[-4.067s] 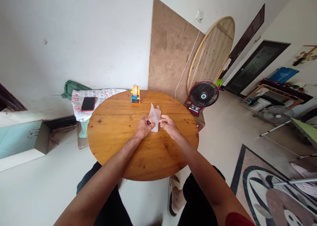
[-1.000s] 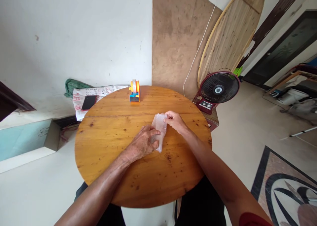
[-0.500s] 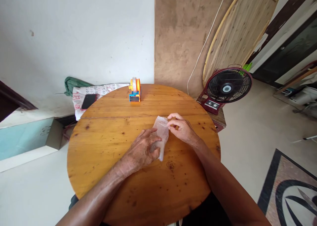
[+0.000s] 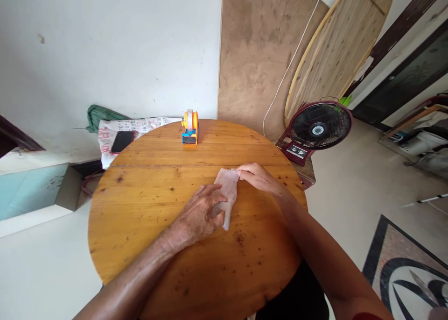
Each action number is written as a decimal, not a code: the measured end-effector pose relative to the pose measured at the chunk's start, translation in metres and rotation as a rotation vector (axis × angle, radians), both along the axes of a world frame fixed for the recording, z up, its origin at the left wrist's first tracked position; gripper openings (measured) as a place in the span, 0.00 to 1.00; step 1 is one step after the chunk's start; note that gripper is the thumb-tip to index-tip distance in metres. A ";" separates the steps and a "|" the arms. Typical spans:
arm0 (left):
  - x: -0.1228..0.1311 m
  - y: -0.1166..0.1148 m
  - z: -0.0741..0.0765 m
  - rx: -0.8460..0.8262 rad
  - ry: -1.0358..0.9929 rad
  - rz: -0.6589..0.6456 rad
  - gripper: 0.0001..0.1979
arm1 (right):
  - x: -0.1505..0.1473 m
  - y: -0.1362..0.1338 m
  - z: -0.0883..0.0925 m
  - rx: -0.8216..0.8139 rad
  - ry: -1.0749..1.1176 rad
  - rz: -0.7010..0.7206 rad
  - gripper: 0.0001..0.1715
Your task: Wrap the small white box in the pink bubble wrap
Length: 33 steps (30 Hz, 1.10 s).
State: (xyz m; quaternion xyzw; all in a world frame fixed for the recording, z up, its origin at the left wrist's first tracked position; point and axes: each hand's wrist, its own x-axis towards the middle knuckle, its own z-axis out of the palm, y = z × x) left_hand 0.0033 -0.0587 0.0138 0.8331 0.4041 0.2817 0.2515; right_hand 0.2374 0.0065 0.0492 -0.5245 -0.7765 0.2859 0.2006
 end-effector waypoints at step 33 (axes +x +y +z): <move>0.004 0.000 0.014 -0.123 -0.115 -0.014 0.16 | 0.021 0.029 0.004 -0.092 0.033 0.276 0.17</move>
